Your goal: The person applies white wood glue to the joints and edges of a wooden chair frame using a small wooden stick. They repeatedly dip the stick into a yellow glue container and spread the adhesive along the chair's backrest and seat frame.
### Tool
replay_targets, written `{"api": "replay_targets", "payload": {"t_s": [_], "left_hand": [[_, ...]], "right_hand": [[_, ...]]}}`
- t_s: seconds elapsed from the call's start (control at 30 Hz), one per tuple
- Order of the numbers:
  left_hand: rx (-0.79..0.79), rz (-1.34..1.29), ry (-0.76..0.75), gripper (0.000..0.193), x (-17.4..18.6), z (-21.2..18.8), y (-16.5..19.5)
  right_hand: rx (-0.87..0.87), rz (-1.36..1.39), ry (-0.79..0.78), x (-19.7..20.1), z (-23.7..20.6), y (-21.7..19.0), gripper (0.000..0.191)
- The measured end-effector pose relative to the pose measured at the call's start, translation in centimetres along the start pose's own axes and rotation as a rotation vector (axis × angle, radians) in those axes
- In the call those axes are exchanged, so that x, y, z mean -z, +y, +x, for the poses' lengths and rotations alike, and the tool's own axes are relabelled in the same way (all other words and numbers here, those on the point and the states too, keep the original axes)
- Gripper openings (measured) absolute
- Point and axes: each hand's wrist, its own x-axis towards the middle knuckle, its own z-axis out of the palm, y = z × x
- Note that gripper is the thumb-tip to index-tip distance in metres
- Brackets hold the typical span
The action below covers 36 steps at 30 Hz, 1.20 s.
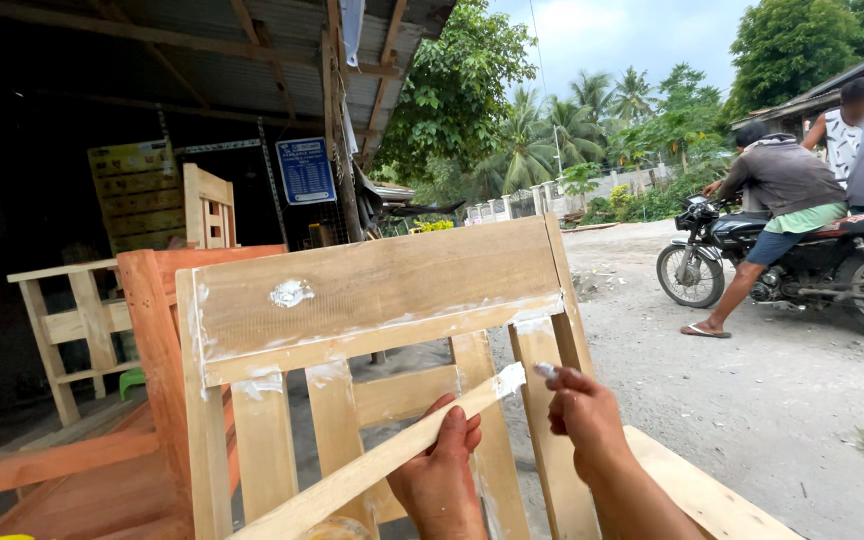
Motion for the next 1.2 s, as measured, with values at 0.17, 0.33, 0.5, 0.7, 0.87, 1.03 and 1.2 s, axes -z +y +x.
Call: {"api": "replay_targets", "payload": {"t_s": [0.17,0.33,0.5,0.7,0.87,1.03,1.2], "left_hand": [[0.057,-0.041,0.011,0.027,-0.1,-0.9,1.4],[0.105,-0.090,0.025,0.029,0.1,-1.2,2.1],[0.097,-0.062,0.007,0.030,0.5,-1.4,1.3],[0.025,-0.092,-0.052,0.030,0.2,-1.1,-0.3],[0.000,-0.071,-0.066,0.029,-0.2,-1.3,-1.1],[-0.013,0.034,-0.061,0.028,-0.5,-2.0,-1.3],[-0.001,0.031,-0.065,0.028,-0.6,-2.5,-1.6]], "right_hand": [[-0.245,0.306,-0.203,-0.5,-4.5,-0.4,0.050],[-0.320,0.418,-0.290,-1.7,-7.9,-2.2,0.063],[-0.286,0.442,-0.273,-3.2,-10.1,-3.4,0.071],[-0.272,0.496,-0.216,-3.9,-11.3,-3.1,0.082],[-0.072,0.408,-0.220,-4.1,-10.0,0.4,0.089],[0.137,0.251,-0.165,-4.2,-8.6,3.6,0.095],[0.206,0.042,-0.110,-3.9,-8.5,3.9,0.104]]}}
